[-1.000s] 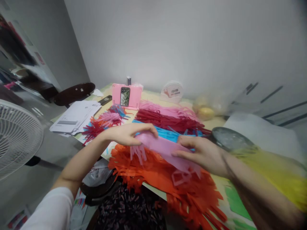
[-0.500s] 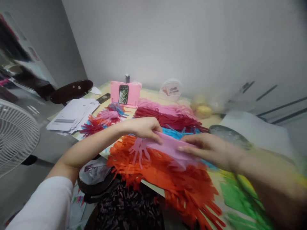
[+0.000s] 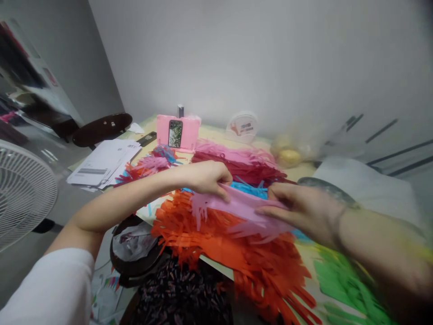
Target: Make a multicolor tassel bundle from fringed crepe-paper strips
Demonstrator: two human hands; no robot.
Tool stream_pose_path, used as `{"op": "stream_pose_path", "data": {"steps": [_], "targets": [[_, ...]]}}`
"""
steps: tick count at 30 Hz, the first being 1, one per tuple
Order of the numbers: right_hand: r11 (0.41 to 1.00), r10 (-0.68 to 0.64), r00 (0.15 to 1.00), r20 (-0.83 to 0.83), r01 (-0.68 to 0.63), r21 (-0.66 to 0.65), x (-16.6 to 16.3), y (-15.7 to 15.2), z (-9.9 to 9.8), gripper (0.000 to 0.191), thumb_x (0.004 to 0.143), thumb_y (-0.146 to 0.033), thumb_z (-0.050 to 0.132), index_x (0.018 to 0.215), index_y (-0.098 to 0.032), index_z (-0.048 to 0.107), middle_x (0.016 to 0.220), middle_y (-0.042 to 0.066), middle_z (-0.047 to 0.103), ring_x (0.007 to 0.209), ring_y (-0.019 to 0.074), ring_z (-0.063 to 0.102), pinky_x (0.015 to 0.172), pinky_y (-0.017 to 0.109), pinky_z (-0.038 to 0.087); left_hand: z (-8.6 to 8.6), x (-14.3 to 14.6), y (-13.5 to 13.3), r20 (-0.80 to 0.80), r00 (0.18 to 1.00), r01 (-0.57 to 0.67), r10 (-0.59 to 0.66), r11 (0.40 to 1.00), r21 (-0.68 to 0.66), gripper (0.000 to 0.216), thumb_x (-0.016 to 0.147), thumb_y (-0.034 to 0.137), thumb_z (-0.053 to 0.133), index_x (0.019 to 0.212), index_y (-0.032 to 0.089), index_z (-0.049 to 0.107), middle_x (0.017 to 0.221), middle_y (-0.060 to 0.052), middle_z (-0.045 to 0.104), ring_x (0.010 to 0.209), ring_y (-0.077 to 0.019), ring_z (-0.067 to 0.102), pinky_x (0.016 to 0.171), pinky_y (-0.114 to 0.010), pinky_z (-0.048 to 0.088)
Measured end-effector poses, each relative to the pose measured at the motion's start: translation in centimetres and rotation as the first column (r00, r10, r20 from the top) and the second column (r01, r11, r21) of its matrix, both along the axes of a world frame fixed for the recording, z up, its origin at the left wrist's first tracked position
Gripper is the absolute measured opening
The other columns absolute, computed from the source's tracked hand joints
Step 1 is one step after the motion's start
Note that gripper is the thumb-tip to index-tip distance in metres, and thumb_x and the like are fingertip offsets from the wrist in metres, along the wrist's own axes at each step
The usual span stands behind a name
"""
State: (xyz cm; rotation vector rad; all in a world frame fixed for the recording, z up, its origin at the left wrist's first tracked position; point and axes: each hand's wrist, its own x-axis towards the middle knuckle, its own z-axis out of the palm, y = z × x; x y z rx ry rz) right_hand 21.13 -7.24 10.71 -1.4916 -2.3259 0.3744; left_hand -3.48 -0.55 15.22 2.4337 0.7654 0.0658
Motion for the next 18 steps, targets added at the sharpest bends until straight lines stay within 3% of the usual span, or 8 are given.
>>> {"op": "stream_pose_path", "data": {"steps": [3,5,7,12,18], "targets": [[0.997,0.008,1.0,-0.009,-0.009,-0.072,0.4,-0.1,0.3,0.046,0.082,-0.064,0.06,0.064,-0.023,0.051,0.061,-0.001,0.056,0.055,0.0149,0.049,0.05,0.027,0.035,0.0,0.1,-0.5,0.009,1.0,0.012,-0.012,1.0,0.008,0.033,0.074,0.032,0.073,0.06,0.016,0.048,0.052,0.007,0.04,0.051,-0.0086,0.035,0.052,-0.026,0.021],[0.994,0.013,0.999,-0.045,-0.018,-0.106,0.0,-0.3,0.8,0.04,0.08,-0.063,0.063,0.084,-0.024,0.066,0.08,0.004,0.069,0.069,0.0206,0.061,0.059,0.029,0.044,0.0,0.2,-0.8,0.002,1.0,0.009,-0.009,1.0,0.002,0.033,0.074,0.031,0.074,0.06,0.016,0.048,0.052,0.007,0.041,0.052,-0.0086,0.036,0.053,-0.026,0.021],[0.989,0.031,0.994,-0.104,-0.046,-0.14,-0.8,-0.5,1.3,0.043,0.082,-0.062,0.061,0.102,-0.025,0.071,0.098,0.006,0.073,0.084,0.0248,0.066,0.071,0.032,0.049,-0.2,0.3,-0.9,-0.007,1.0,0.012,-0.012,1.0,0.001,0.032,0.073,0.029,0.075,0.06,0.016,0.049,0.052,0.007,0.041,0.052,-0.0084,0.036,0.053,-0.026,0.021],[0.975,0.033,0.987,-0.157,-0.066,-0.211,-2.6,-0.7,1.8,0.051,0.085,-0.066,0.052,0.066,-0.021,0.065,0.063,0.003,0.066,0.059,0.0181,0.058,0.055,0.028,0.042,-0.7,0.2,-0.1,-0.013,0.998,0.059,-0.06,0.995,-0.078,0.033,0.073,0.034,0.075,0.059,0.015,0.052,0.051,0.007,0.041,0.052,-0.0081,0.035,0.052,-0.026,0.022],[0.992,-0.009,0.987,-0.163,-0.012,-0.126,-2.2,-1.0,0.5,0.045,0.084,-0.061,0.058,0.063,-0.022,0.059,0.057,0.0,0.058,0.054,0.0146,0.049,0.051,0.025,0.034,-1.0,-0.2,0.4,0.002,0.995,0.096,-0.097,0.986,-0.134,0.035,0.077,0.039,0.071,0.058,0.014,0.054,0.051,0.006,0.04,0.051,-0.0078,0.034,0.051,-0.025,0.023]]}}
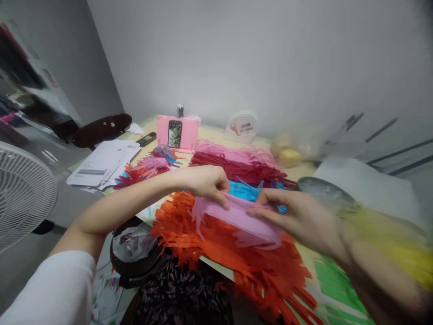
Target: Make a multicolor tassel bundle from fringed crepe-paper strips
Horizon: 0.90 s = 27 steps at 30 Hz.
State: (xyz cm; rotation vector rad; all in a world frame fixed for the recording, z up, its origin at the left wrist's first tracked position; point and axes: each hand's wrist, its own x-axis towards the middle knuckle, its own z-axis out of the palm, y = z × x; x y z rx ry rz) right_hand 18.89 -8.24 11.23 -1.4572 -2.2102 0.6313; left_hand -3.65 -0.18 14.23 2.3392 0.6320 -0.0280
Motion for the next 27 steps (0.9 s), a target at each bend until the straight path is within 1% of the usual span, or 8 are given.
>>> {"op": "stream_pose_path", "data": {"steps": [4,7,10,13,16,19,21,27], "targets": [[1.0,0.004,0.999,-0.04,-0.006,-0.03,0.4,-0.4,-0.4,0.038,0.085,-0.054,0.061,0.067,-0.021,0.059,0.062,0.0,0.059,0.059,0.0152,0.051,0.054,0.025,0.037,0.0,-0.1,-0.5,0.013,1.0,0.018,-0.018,0.999,0.039,0.033,0.078,0.034,0.071,0.058,0.014,0.054,0.051,0.006,0.042,0.051,-0.0075,0.035,0.051,-0.024,0.023],[0.996,0.016,0.997,-0.074,-0.022,-0.081,0.4,-0.6,-0.5,0.037,0.085,-0.053,0.062,0.067,-0.021,0.057,0.063,0.0,0.058,0.06,0.0153,0.051,0.055,0.026,0.038,0.0,-0.1,-0.9,0.02,1.0,-0.011,0.01,0.999,0.049,0.023,0.077,0.033,0.073,0.069,0.013,0.064,0.059,0.004,0.054,0.056,-0.0087,0.044,0.052,-0.022,0.027],[0.997,-0.001,0.997,-0.08,-0.005,-0.077,0.6,-0.7,-0.7,0.036,0.085,-0.052,0.063,0.067,-0.021,0.056,0.062,-0.001,0.056,0.06,0.015,0.049,0.055,0.026,0.037,-0.3,-0.1,-1.0,0.066,0.997,-0.041,0.041,0.999,-0.001,0.026,0.082,0.038,0.067,0.079,0.013,0.071,0.068,0.001,0.063,0.062,-0.0098,0.05,0.056,-0.021,0.031],[0.996,-0.016,0.997,-0.079,0.009,-0.086,1.4,-0.5,-1.2,0.028,0.085,-0.05,0.062,0.08,-0.023,0.06,0.064,-0.003,0.055,0.059,0.0149,0.049,0.054,0.026,0.038,-0.7,-0.5,-0.8,0.13,0.988,-0.078,0.082,0.996,-0.034,0.032,0.085,0.04,0.063,0.073,0.011,0.071,0.064,0.0,0.061,0.06,-0.0095,0.05,0.056,-0.02,0.032],[0.985,0.023,0.999,-0.046,-0.03,-0.17,2.0,-0.3,-1.4,0.034,0.087,-0.055,0.059,0.083,-0.022,0.063,0.067,-0.001,0.058,0.06,0.0168,0.052,0.054,0.027,0.041,-1.1,-0.8,-0.8,0.159,0.981,-0.11,0.109,0.994,-0.004,0.031,0.085,0.037,0.063,0.072,0.01,0.07,0.062,0.001,0.06,0.059,-0.0092,0.048,0.055,-0.02,0.032],[0.997,0.015,0.999,-0.043,-0.018,-0.074,1.6,-0.3,-1.2,0.038,0.083,-0.059,0.063,0.084,-0.022,0.068,0.086,0.006,0.068,0.08,0.0237,0.063,0.071,0.033,0.049,-1.3,-0.7,-1.2,0.163,0.984,-0.084,0.071,0.994,0.077,0.027,0.086,0.032,0.061,0.072,0.011,0.07,0.063,0.0,0.061,0.058,-0.0088,0.048,0.056,-0.021,0.031],[1.0,0.016,0.996,-0.09,-0.016,-0.008,0.9,-0.3,-1.2,0.037,0.084,-0.059,0.062,0.089,-0.023,0.07,0.096,0.007,0.071,0.089,0.0257,0.064,0.081,0.036,0.049,-1.4,-0.6,-1.6,0.165,0.986,-0.056,0.037,0.992,0.114,0.026,0.088,0.031,0.061,0.073,0.012,0.07,0.065,0.0,0.062,0.058,-0.009,0.049,0.056,-0.021,0.032],[0.998,-0.035,0.995,-0.097,0.029,-0.06,0.3,-0.1,-2.0,0.035,0.088,-0.054,0.057,0.077,-0.022,0.065,0.074,0.003,0.069,0.067,0.0199,0.061,0.063,0.031,0.048,-1.7,-0.7,-2.1,0.152,0.985,-0.102,0.075,0.979,0.178,0.028,0.091,0.031,0.059,0.071,0.013,0.068,0.063,0.0,0.061,0.058,-0.0098,0.048,0.057,-0.022,0.031]]}}
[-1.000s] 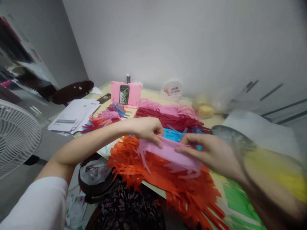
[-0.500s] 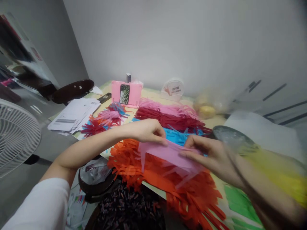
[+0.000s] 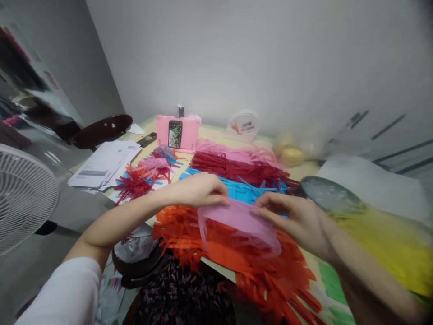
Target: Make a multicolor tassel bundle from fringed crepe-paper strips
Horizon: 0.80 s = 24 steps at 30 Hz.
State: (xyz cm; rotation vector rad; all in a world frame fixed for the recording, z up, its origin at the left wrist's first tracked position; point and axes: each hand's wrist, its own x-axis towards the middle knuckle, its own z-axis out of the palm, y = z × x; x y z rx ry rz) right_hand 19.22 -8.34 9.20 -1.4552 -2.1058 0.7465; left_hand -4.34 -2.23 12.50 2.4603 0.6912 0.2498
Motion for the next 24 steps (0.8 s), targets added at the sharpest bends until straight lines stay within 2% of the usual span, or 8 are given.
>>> {"op": "stream_pose_path", "data": {"steps": [6,9,12,14,15,17,19,24], "targets": [[0.994,-0.031,0.991,0.129,0.016,0.11,0.9,-0.1,-0.3,0.026,0.09,-0.043,0.053,0.075,-0.023,0.059,0.072,0.004,0.067,0.063,0.0198,0.059,0.059,0.032,0.044,-0.5,-0.3,0.1,-0.061,0.994,-0.088,0.096,0.99,0.113,0.026,0.091,0.03,0.059,0.071,0.015,0.066,0.064,-0.001,0.06,0.057,-0.0117,0.048,0.057,-0.024,0.028],[0.998,-0.019,0.991,0.133,0.011,0.058,1.4,-0.3,-0.6,0.032,0.091,-0.047,0.053,0.07,-0.023,0.056,0.068,0.003,0.066,0.061,0.019,0.059,0.057,0.031,0.045,-0.8,-0.5,0.0,-0.049,0.995,-0.076,0.082,0.991,0.108,0.027,0.092,0.03,0.058,0.072,0.015,0.066,0.064,-0.001,0.061,0.058,-0.0115,0.049,0.058,-0.024,0.029],[0.997,-0.032,0.997,0.072,0.027,0.071,1.4,-0.4,-0.8,0.03,0.088,-0.051,0.06,0.096,-0.023,0.065,0.095,0.006,0.072,0.085,0.0233,0.067,0.074,0.034,0.051,-0.8,-0.4,-0.3,-0.067,0.997,-0.036,0.042,0.996,0.082,0.026,0.094,0.03,0.056,0.075,0.015,0.066,0.066,-0.001,0.062,0.06,-0.0116,0.05,0.059,-0.023,0.03],[0.995,-0.004,0.999,0.05,-0.001,0.098,0.9,-0.4,-0.7,0.041,0.082,-0.052,0.068,0.114,-0.025,0.064,0.113,0.006,0.071,0.1,0.0257,0.066,0.085,0.036,0.05,-0.7,-0.2,-0.6,-0.075,0.997,0.012,-0.007,0.997,0.075,0.025,0.094,0.031,0.056,0.076,0.016,0.066,0.067,-0.001,0.062,0.06,-0.0119,0.05,0.058,-0.023,0.029],[0.996,0.035,0.997,0.062,-0.04,0.076,0.6,-0.4,-0.6,0.039,0.082,-0.051,0.069,0.111,-0.026,0.065,0.11,0.005,0.072,0.098,0.0251,0.066,0.084,0.035,0.05,-0.6,-0.1,-0.7,-0.069,0.997,0.035,-0.03,0.997,0.071,0.026,0.094,0.031,0.055,0.077,0.016,0.066,0.067,-0.001,0.061,0.06,-0.0121,0.049,0.058,-0.023,0.029],[0.995,0.104,0.99,0.098,-0.104,-0.006,0.0,-0.3,-0.3,0.027,0.085,-0.05,0.064,0.086,-0.023,0.067,0.085,0.001,0.071,0.077,0.0208,0.065,0.069,0.031,0.048,-0.4,0.0,-0.7,-0.04,0.998,0.051,-0.049,0.997,0.05,0.026,0.095,0.031,0.054,0.077,0.015,0.064,0.066,0.0,0.06,0.061,-0.0119,0.049,0.058,-0.023,0.029],[0.993,0.105,0.991,0.081,-0.1,-0.066,-0.1,-0.4,-0.1,0.036,0.089,-0.05,0.058,0.068,-0.021,0.057,0.066,-0.001,0.062,0.063,0.0166,0.058,0.058,0.028,0.043,-0.3,-0.1,-0.6,0.006,0.999,0.046,-0.046,0.999,-0.004,0.023,0.093,0.031,0.057,0.077,0.015,0.062,0.067,0.001,0.058,0.061,-0.0112,0.049,0.059,-0.022,0.031],[0.991,-0.029,0.995,-0.097,0.016,-0.135,0.7,-1.5,0.0,0.036,0.087,-0.052,0.062,0.07,-0.021,0.055,0.066,-0.001,0.06,0.061,0.0148,0.055,0.055,0.026,0.042,-1.1,-0.8,0.2,0.151,0.988,0.008,0.023,0.979,-0.206,0.028,0.083,0.037,0.068,0.073,0.014,0.056,0.068,0.004,0.053,0.063,-0.0094,0.047,0.06,-0.02,0.033]]}}
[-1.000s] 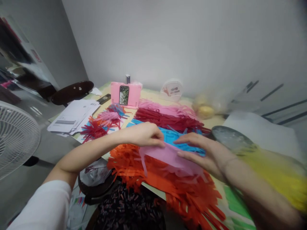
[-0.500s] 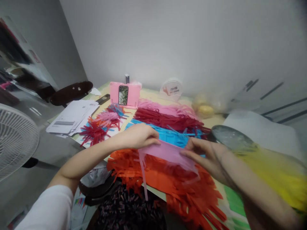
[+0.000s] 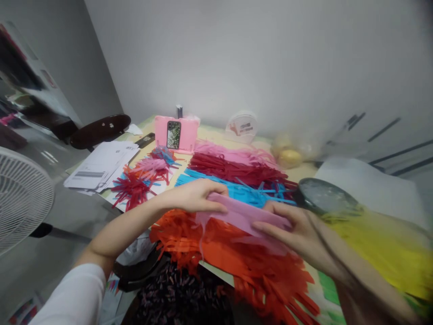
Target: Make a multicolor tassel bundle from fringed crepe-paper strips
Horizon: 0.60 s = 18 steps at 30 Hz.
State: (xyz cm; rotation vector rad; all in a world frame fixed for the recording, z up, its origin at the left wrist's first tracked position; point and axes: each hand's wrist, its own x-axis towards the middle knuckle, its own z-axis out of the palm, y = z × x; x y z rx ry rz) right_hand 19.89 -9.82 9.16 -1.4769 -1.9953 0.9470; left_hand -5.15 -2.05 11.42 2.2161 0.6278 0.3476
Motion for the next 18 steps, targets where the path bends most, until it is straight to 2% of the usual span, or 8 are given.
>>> {"op": "stream_pose_path", "data": {"steps": [3,5,7,9,13,16,18], "targets": [[0.986,-0.153,0.978,-0.141,0.161,0.043,0.1,-0.9,-0.7,0.037,0.083,-0.052,0.067,0.066,-0.022,0.053,0.057,-0.003,0.055,0.052,0.0131,0.051,0.051,0.025,0.041,-1.1,0.0,-0.3,0.126,0.983,-0.101,0.137,0.961,-0.256,0.033,0.08,0.042,0.07,0.074,0.015,0.053,0.067,0.003,0.055,0.058,-0.0088,0.049,0.057,-0.02,0.037],[0.961,-0.242,0.936,-0.254,0.267,0.068,0.0,-1.3,-1.6,0.032,0.081,-0.05,0.069,0.071,-0.022,0.06,0.058,-0.003,0.057,0.052,0.0132,0.053,0.051,0.025,0.043,-1.9,0.2,-0.7,0.219,0.945,-0.12,0.243,0.88,-0.46,0.031,0.08,0.043,0.07,0.084,0.014,0.058,0.069,0.002,0.059,0.052,-0.0088,0.053,0.055,-0.022,0.042],[0.935,-0.311,0.875,-0.372,0.352,0.045,-0.2,-1.6,-2.8,0.027,0.08,-0.049,0.072,0.082,-0.023,0.069,0.064,-0.001,0.063,0.054,0.0144,0.057,0.053,0.025,0.047,-2.4,0.4,-1.3,0.292,0.898,-0.112,0.329,0.813,-0.571,0.031,0.08,0.04,0.07,0.094,0.013,0.065,0.07,0.0,0.062,0.049,-0.0093,0.056,0.055,-0.023,0.045],[0.924,-0.335,0.806,-0.487,0.381,-0.005,-0.5,-1.8,-3.9,0.025,0.079,-0.048,0.073,0.089,-0.024,0.073,0.07,0.0,0.067,0.056,0.0154,0.06,0.053,0.026,0.048,-2.8,0.5,-1.7,0.353,0.866,-0.085,0.353,0.801,-0.592,0.026,0.08,0.034,0.07,0.095,0.012,0.07,0.069,-0.001,0.064,0.052,-0.01,0.058,0.057,-0.023,0.048],[0.93,-0.257,0.703,-0.663,0.366,0.027,-1.1,-2.0,-4.8,0.017,0.08,-0.041,0.074,0.075,-0.025,0.073,0.065,0.001,0.063,0.055,0.0152,0.059,0.051,0.025,0.047,-3.2,0.2,-2.2,0.465,0.818,-0.024,0.339,0.828,-0.56,0.012,0.079,0.02,0.065,0.078,0.013,0.075,0.066,-0.002,0.065,0.059,-0.0108,0.061,0.064,-0.023,0.049],[0.943,-0.174,0.682,-0.71,0.322,0.078,-1.4,-2.0,-4.8,0.019,0.081,-0.038,0.074,0.068,-0.025,0.069,0.064,0.001,0.06,0.057,0.015,0.057,0.052,0.025,0.044,-3.2,0.1,-2.5,0.486,0.8,-0.028,0.351,0.832,-0.553,0.012,0.073,0.011,0.061,0.07,0.012,0.072,0.067,-0.003,0.066,0.059,-0.0096,0.059,0.062,-0.022,0.047],[0.944,-0.147,0.697,-0.702,0.311,0.111,-1.5,-1.9,-4.9,0.02,0.083,-0.038,0.071,0.069,-0.025,0.068,0.064,0.0,0.059,0.059,0.0147,0.056,0.053,0.025,0.043,-3.0,0.2,-2.7,0.482,0.793,-0.05,0.371,0.829,-0.557,0.012,0.071,0.009,0.058,0.069,0.012,0.069,0.066,-0.002,0.065,0.06,-0.0099,0.06,0.062,-0.021,0.046]]}}
